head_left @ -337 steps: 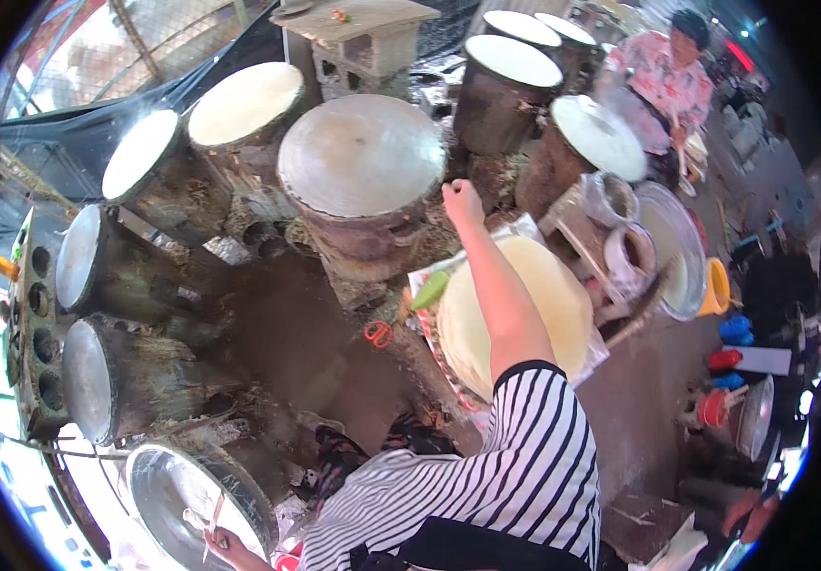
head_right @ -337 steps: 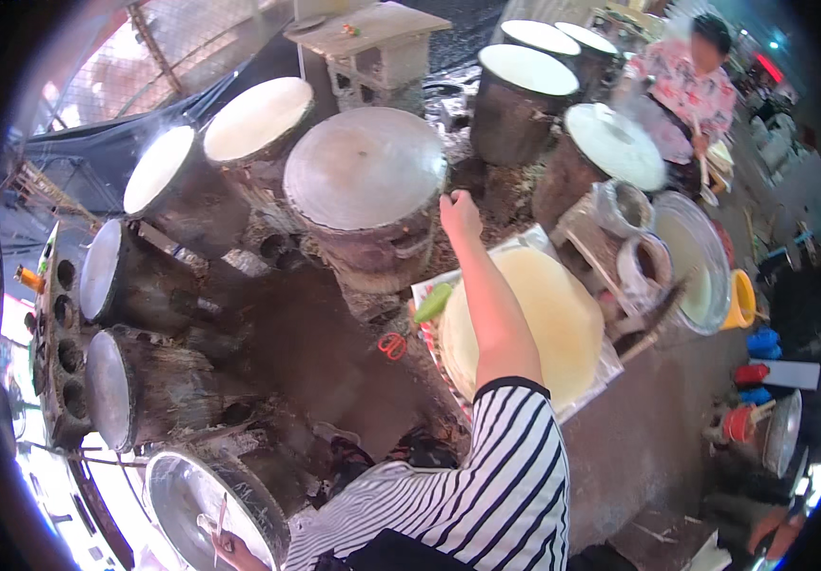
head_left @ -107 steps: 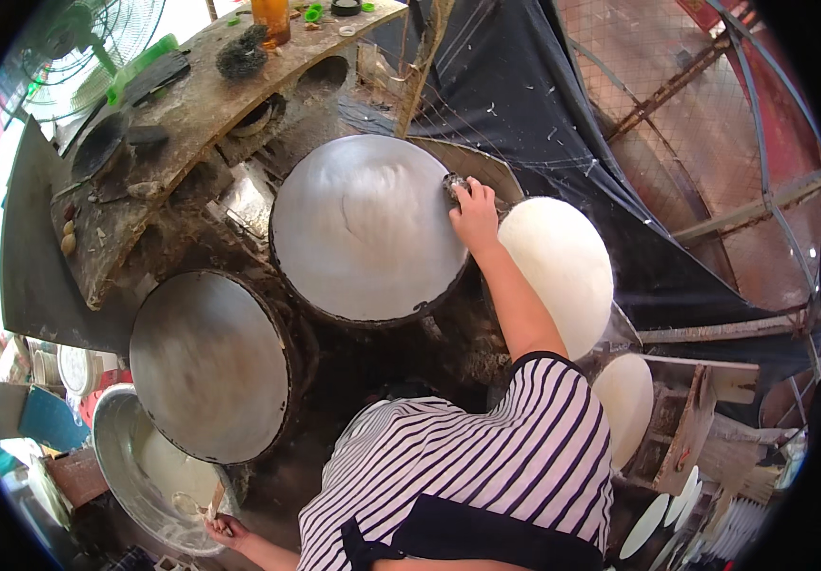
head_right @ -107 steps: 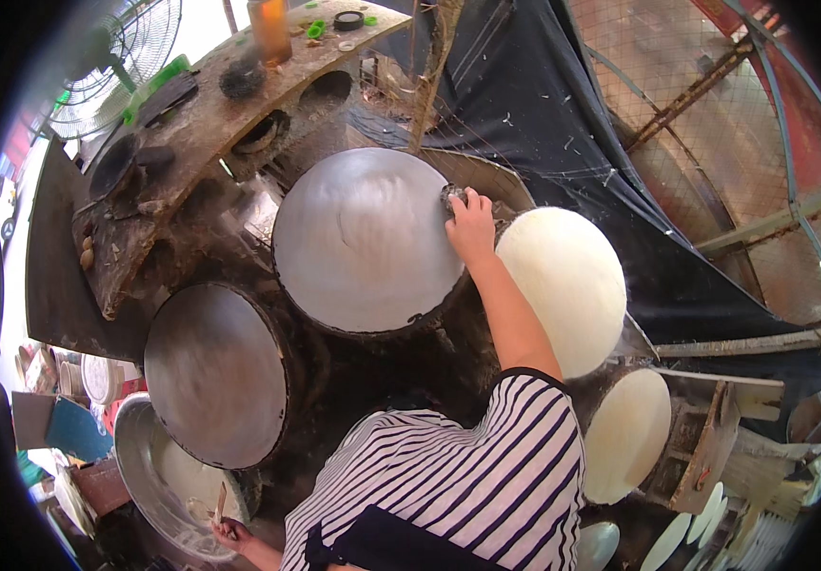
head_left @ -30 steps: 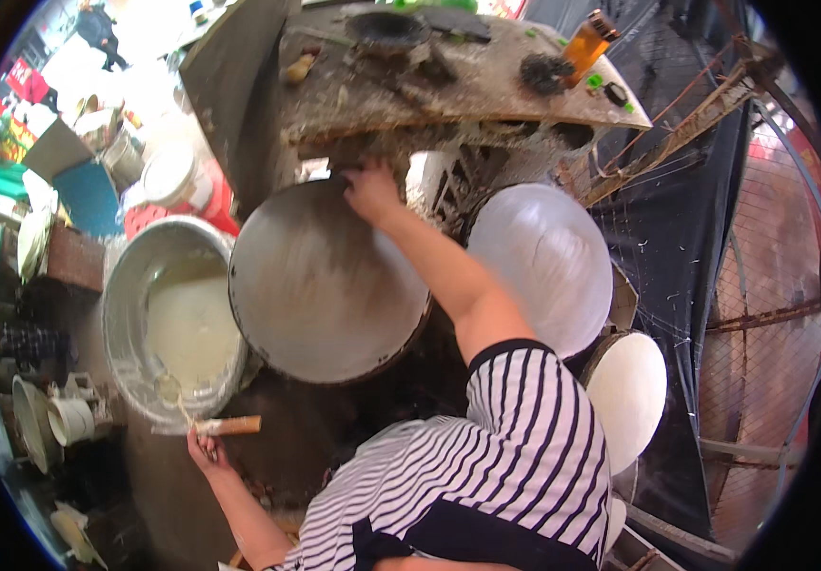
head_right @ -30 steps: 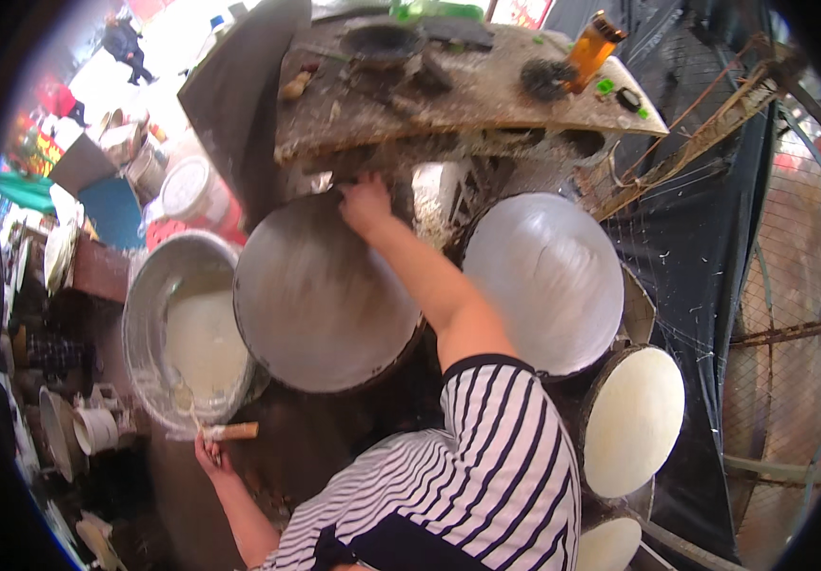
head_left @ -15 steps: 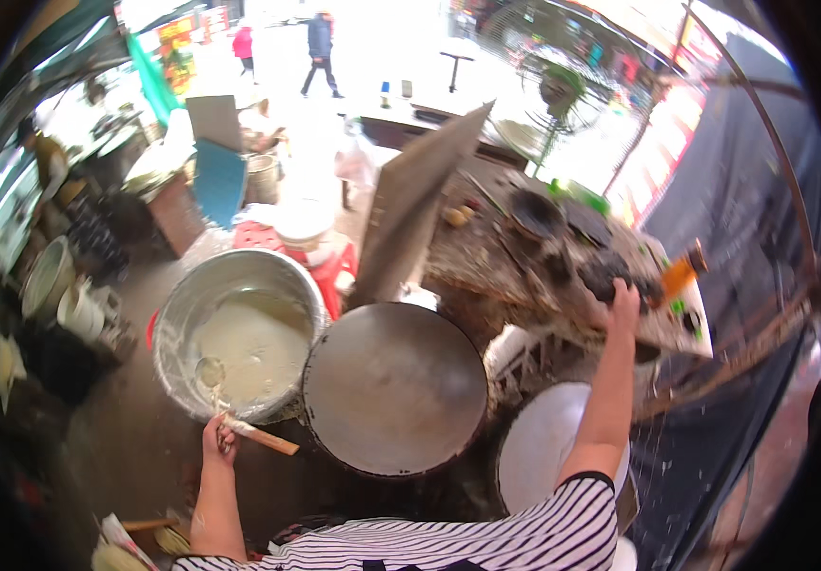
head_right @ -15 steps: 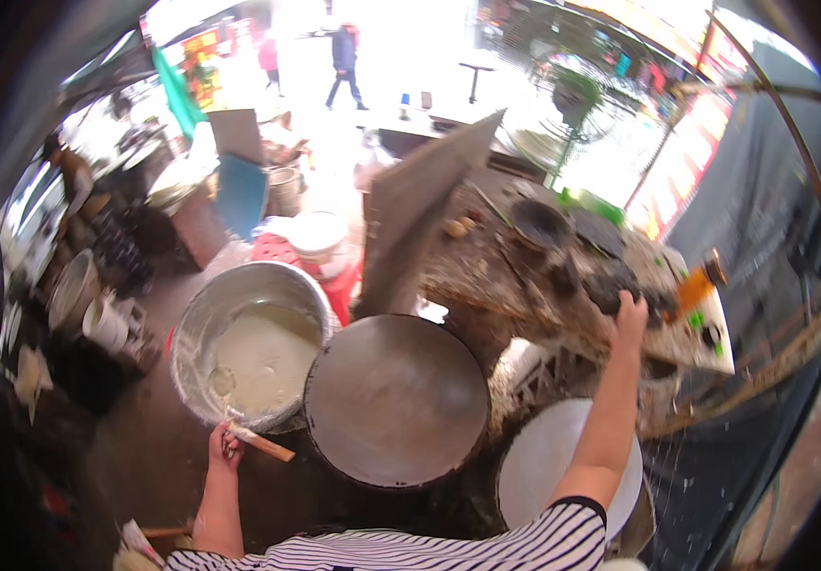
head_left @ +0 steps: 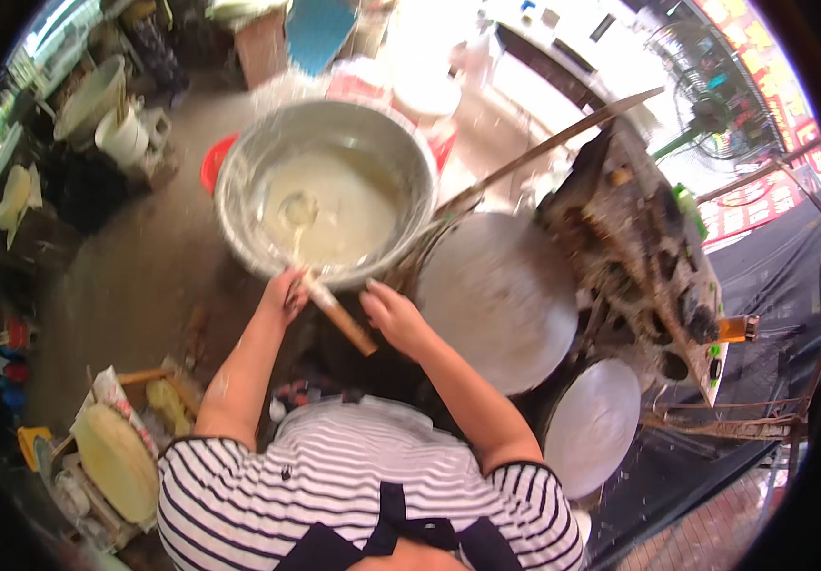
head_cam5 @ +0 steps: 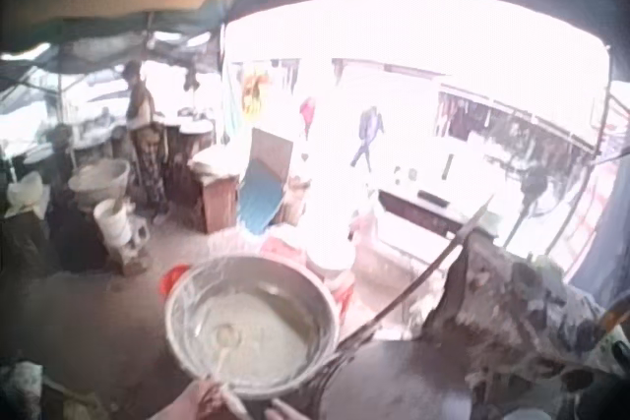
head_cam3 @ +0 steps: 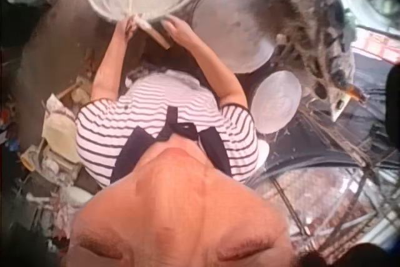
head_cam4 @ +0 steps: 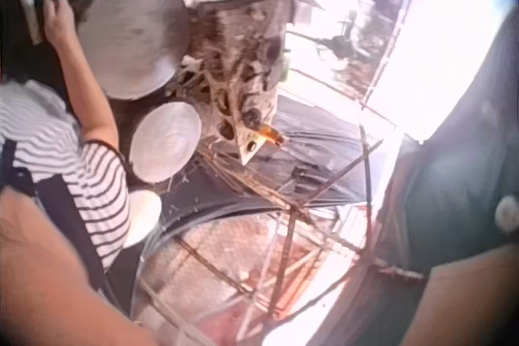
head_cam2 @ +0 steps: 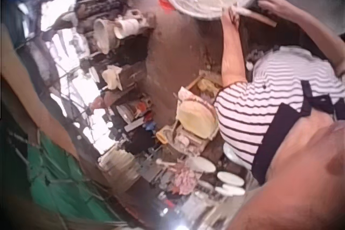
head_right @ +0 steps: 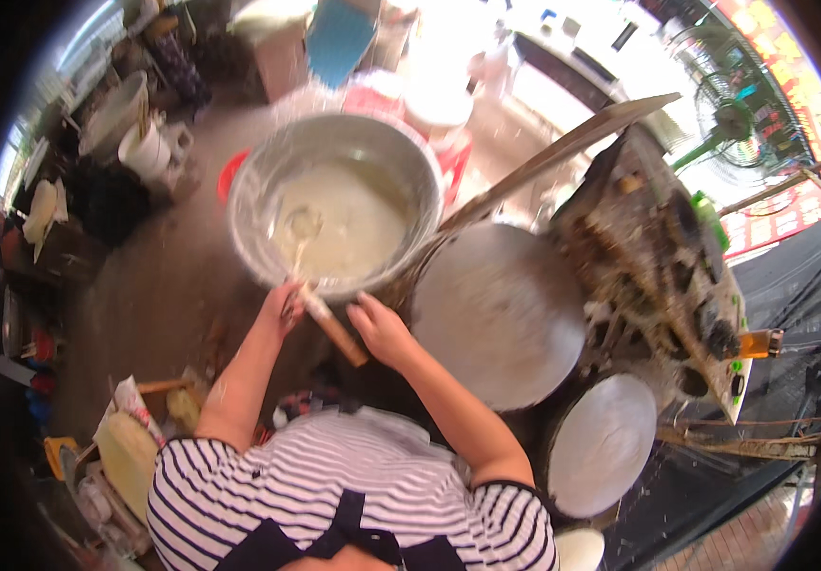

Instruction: The person ladles batter onto several hot griddles, spreads it into thin circles, and removes cooked crepes to a stack. They repeat the cycle of ladling, spreading, and stacking while managing multiple griddles simultaneously.

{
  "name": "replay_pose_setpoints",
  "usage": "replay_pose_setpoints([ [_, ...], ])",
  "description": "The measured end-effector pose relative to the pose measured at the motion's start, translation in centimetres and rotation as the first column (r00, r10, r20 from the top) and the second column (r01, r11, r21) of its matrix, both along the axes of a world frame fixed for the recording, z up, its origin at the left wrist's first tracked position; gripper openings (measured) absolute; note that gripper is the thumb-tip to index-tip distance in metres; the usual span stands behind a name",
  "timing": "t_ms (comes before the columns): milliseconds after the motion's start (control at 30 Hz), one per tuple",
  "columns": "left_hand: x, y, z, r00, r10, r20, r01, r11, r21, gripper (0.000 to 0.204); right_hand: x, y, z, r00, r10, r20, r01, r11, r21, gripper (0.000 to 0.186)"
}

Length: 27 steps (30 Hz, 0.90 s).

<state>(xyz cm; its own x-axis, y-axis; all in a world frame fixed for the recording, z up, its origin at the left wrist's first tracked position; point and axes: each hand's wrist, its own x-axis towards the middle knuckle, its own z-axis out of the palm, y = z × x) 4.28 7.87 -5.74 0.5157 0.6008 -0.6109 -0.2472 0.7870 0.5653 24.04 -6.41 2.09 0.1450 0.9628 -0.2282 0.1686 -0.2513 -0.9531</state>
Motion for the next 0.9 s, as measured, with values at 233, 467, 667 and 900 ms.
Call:
replay_pose_setpoints([
  [233, -4.4, 5.7, -3.5, 0.979, -0.156, -0.130, 0.148, 0.987, -0.069, 0.031, -10.3, 9.4, -6.4, 0.781, -0.272, -0.562, -0.126, 0.813, -0.568, 0.025],
  [467, -5.7, 11.6, -2.5, 0.956, -0.201, -0.212, 0.168, 0.972, -0.164, 0.029, -5.9, 12.1, -8.1, 0.922, -0.127, 0.365, 0.305, 0.820, -0.485, 0.020],
  [667, -6.4, 14.7, -6.5, 0.910, -0.218, -0.353, 0.197, 0.976, -0.095, 0.026, -5.1, 16.6, -10.9, 0.491, 0.403, 0.773, 0.115, 0.849, -0.515, 0.013],
  [900, -4.8, 18.0, -8.0, 0.789, -0.302, -0.535, 0.345, 0.939, -0.021, 0.022, -4.3, 18.1, -11.1, 0.554, 0.300, 0.777, 0.222, 0.846, -0.485, 0.011],
])
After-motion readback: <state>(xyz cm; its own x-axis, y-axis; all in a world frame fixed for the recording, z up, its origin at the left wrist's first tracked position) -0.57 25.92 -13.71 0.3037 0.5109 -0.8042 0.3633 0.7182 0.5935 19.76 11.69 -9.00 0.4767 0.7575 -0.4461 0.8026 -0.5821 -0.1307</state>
